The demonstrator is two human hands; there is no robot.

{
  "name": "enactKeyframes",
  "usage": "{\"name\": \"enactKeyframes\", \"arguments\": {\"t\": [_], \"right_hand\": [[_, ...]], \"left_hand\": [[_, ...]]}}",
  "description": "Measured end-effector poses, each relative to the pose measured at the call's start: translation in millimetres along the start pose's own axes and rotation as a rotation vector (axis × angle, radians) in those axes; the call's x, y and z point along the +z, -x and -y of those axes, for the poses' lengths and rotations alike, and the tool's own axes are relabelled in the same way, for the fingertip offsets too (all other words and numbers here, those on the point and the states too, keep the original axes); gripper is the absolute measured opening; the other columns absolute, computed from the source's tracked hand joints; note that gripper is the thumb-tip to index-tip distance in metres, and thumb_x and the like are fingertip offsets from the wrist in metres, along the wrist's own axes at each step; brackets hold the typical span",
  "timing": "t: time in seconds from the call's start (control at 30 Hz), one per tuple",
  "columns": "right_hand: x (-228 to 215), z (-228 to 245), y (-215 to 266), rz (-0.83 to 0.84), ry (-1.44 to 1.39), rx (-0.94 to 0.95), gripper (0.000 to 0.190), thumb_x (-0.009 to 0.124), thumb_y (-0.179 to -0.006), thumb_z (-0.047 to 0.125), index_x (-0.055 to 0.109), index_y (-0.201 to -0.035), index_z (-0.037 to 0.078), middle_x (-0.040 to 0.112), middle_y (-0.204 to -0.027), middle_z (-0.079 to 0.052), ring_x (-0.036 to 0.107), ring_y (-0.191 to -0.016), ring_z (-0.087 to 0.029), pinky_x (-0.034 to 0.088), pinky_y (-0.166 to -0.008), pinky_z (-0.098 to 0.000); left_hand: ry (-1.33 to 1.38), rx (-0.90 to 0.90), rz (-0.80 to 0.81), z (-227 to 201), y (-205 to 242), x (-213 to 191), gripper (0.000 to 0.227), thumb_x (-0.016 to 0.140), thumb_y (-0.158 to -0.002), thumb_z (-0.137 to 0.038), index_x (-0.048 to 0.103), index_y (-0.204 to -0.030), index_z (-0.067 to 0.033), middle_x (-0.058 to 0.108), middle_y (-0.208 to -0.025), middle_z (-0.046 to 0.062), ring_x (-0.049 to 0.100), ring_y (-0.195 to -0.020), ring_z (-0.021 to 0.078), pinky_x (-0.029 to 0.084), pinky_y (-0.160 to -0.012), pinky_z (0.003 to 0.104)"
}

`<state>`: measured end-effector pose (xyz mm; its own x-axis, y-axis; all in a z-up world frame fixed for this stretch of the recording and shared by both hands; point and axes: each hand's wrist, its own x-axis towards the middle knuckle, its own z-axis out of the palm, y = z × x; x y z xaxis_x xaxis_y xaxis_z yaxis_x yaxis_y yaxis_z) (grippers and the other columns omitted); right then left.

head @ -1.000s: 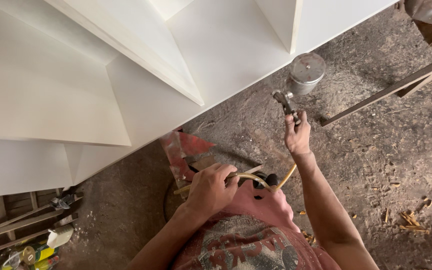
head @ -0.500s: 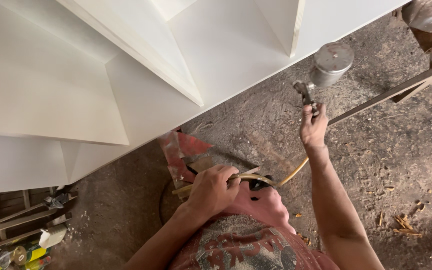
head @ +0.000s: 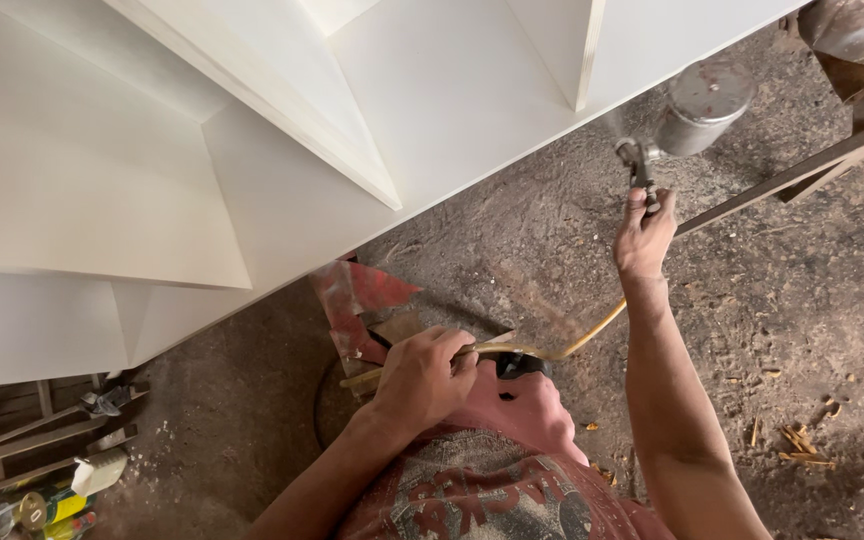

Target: The person paints a white shelf using a spray gun, covering the interior compartments and the outer frame while walking around the piece.

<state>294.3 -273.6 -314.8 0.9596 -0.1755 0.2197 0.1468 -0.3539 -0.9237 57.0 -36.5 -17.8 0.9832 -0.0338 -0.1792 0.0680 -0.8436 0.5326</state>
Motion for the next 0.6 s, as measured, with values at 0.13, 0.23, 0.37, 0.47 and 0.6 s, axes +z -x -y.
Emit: {"name": "enactKeyframes", "arguments": {"t": [0.13,0.23,0.37,0.47,0.6], "right_hand": [[9.5,6.6,14.2,0.09,-0.072,-0.015,0.078,0.038,-0.103,0.08,0.051,-0.105,0.004,0.053,-0.072,-0.003,0.047,-0.061,-0.011,0.044,-0.058,-0.0338],[17.5,17.8,35.1,0.17,-0.09,0.021,0.077,0.038,-0.099,0.081,0.049,-0.102,0.005,0.051,-0.066,0.001,0.046,-0.056,-0.007,0.041,-0.05,-0.0322],[25.4,35.7,68.7,0.29,-0.124,0.067,0.075,0.038,-0.096,0.08,0.047,-0.102,0.006,0.046,-0.063,0.0,0.04,-0.051,-0.009,0.036,-0.043,-0.0323],[38.6,50.0,93.4,0.387,-0.111,0.058,0.073,0.038,-0.098,0.079,0.045,-0.101,0.007,0.047,-0.065,-0.001,0.042,-0.052,-0.009,0.039,-0.044,-0.0323],[66.2,71.0,121.2,0.413,-0.071,-0.048,0.072,0.038,-0.102,0.077,0.045,-0.103,0.006,0.051,-0.07,-0.001,0.046,-0.055,-0.01,0.043,-0.046,-0.0322]], "left_hand": [[-0.006,-0.014,-0.03,4.6,2.0,-2.7,0.014,0.07,-0.091,-0.015,0.068,-0.098,-0.0031,0.068,-0.083,0.011,0.067,-0.068,0.0266,0.054,-0.062,0.044],[-0.051,-0.043,-0.014,12.8,5.9,-7.3,0.017,0.072,-0.091,-0.017,0.069,-0.1,-0.0033,0.067,-0.081,0.011,0.067,-0.071,0.0266,0.053,-0.064,0.045],[-0.009,-0.07,-0.043,29.4,24.2,-15.0,0.031,0.079,-0.084,-0.02,0.071,-0.11,-0.0055,0.065,-0.082,0.012,0.065,-0.075,0.0295,0.051,-0.068,0.046],[-0.033,-0.061,-0.098,46.0,41.2,-20.4,0.024,0.079,-0.083,-0.016,0.072,-0.104,-0.0066,0.063,-0.089,0.012,0.064,-0.086,0.0328,0.05,-0.072,0.047],[-0.039,-0.002,-0.097,66.5,61.6,-36.6,0.015,0.077,-0.087,-0.017,0.07,-0.096,-0.0076,0.064,-0.089,0.01,0.064,-0.089,0.0326,0.049,-0.077,0.047]]}}
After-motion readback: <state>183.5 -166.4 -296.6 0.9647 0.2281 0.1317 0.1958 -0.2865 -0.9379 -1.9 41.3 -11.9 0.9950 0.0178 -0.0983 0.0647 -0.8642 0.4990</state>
